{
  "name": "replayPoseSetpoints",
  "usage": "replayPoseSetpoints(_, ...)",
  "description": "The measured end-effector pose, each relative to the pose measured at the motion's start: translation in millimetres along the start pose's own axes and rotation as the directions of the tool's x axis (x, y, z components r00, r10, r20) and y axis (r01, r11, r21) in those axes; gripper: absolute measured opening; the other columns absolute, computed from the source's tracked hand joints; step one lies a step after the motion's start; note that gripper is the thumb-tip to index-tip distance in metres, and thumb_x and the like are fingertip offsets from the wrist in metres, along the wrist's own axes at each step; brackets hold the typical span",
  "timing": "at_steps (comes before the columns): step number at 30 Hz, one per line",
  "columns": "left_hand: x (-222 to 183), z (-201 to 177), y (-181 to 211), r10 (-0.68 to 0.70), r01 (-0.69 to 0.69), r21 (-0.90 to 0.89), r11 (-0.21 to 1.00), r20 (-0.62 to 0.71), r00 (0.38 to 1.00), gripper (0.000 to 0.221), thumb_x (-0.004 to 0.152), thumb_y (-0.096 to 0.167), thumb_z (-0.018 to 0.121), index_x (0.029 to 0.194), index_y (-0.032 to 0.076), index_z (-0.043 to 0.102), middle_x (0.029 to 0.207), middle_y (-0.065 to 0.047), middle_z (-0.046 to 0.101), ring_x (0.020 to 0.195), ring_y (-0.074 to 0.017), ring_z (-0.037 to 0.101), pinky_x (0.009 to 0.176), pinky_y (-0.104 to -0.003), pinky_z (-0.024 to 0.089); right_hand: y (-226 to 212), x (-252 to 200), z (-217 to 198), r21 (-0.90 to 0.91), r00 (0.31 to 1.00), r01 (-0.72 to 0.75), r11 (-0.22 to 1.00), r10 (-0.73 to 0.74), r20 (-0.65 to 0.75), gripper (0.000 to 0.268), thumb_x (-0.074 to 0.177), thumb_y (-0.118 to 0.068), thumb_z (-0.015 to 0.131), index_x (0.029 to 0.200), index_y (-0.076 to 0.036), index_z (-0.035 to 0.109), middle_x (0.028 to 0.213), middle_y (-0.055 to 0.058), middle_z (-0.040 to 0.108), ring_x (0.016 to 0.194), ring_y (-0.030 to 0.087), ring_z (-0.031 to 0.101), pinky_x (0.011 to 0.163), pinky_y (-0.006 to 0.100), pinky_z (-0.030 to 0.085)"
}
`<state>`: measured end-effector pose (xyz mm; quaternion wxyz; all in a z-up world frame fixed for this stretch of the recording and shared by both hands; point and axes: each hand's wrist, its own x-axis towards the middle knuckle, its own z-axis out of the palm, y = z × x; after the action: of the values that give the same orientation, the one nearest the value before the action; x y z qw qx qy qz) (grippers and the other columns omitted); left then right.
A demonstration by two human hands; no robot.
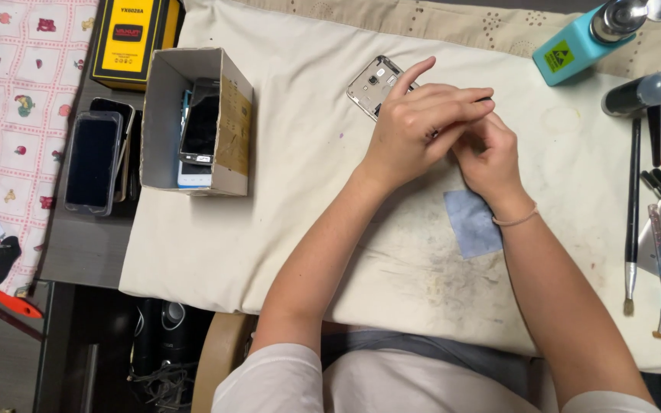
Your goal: A person is using a precision screwdriver to install small screws into the internal frame of a smartphone during a repair process.
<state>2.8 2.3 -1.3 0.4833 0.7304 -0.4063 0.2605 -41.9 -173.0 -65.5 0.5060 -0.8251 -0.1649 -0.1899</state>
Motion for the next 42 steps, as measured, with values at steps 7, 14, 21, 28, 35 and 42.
replayPoseSetpoints(7, -2, -27, -17, -0.178, 0.216, -0.165, 0.962, 0.218, 0.960, 0.033, 0.113, 0.020, 0.058, 0.146, 0.019, 0.057, 0.149, 0.000, 0.063, 0.144, -0.0222, 0.062, 0.136, -0.051, 0.036, 2, 9, -3, -0.019, 0.999, -0.015, 1.000, 0.014, -0.032, 0.009, 0.098, 0.006, 0.075, 0.103, 0.008, 0.067, 0.108, 0.017, 0.053, 0.099, 0.026, 0.066, 0.093, 0.035, 0.062)
replayPoseSetpoints(14, -27, -25, -60, -0.480, 0.324, 0.359, 0.876, 0.571, 0.666, 0.090, 0.081, 0.039, 0.075, 0.160, 0.018, 0.038, 0.170, -0.011, 0.019, 0.159, -0.0343, 0.007, 0.127, -0.061, -0.002, 24, 12, -17, 0.229, 0.917, -0.226, 0.947, 0.286, -0.278, 0.007, 0.115, -0.005, 0.060, 0.115, 0.002, 0.058, 0.087, 0.015, 0.061, 0.068, 0.019, 0.063, 0.054, 0.027, 0.053)
replayPoseSetpoints(21, -26, -12, -45, -0.774, 0.273, 0.739, 0.616, 0.504, 0.383, 0.114, 0.091, 0.075, 0.074, 0.165, 0.016, 0.012, 0.172, -0.009, 0.004, 0.157, -0.0308, -0.002, 0.124, -0.060, 0.006, 32, 13, -12, 0.260, 0.904, -0.328, 0.908, 0.382, -0.193, 0.010, 0.113, -0.005, 0.064, 0.113, 0.005, 0.066, 0.090, 0.016, 0.069, 0.083, 0.019, 0.075, 0.066, 0.024, 0.063)
replayPoseSetpoints(28, -22, -15, -41, -0.790, 0.335, 0.715, 0.613, 0.558, 0.255, 0.111, 0.105, 0.072, 0.066, 0.167, 0.015, -0.007, 0.172, -0.009, -0.016, 0.157, -0.0312, -0.019, 0.125, -0.060, -0.008, 36, 12, -12, 0.175, 0.941, -0.270, 0.947, 0.298, -0.158, 0.006, 0.114, 0.002, 0.064, 0.114, 0.006, 0.069, 0.093, 0.016, 0.069, 0.087, 0.023, 0.077, 0.068, 0.027, 0.061)
replayPoseSetpoints(35, -27, -7, -43, -0.821, 0.334, 0.750, 0.570, 0.504, 0.268, 0.115, 0.105, 0.078, 0.067, 0.166, 0.016, -0.007, 0.173, -0.010, -0.013, 0.156, -0.0322, -0.018, 0.125, -0.061, -0.006, 49, 8, -13, 0.175, 0.947, -0.243, 0.954, 0.272, -0.169, 0.007, 0.117, 0.001, 0.066, 0.114, 0.007, 0.070, 0.092, 0.017, 0.069, 0.086, 0.024, 0.077, 0.068, 0.028, 0.062)
replayPoseSetpoints(42, -34, 0, -41, -0.855, 0.317, 0.802, 0.506, 0.419, 0.306, 0.117, 0.104, 0.086, 0.063, 0.165, 0.014, -0.005, 0.175, -0.008, -0.004, 0.158, -0.0338, -0.009, 0.126, -0.061, 0.000, 57, 4, -13, 0.226, 0.916, -0.294, 0.929, 0.341, -0.212, 0.017, 0.117, -0.006, 0.070, 0.106, 0.007, 0.071, 0.092, 0.015, 0.071, 0.085, 0.022, 0.078, 0.065, 0.028, 0.064)
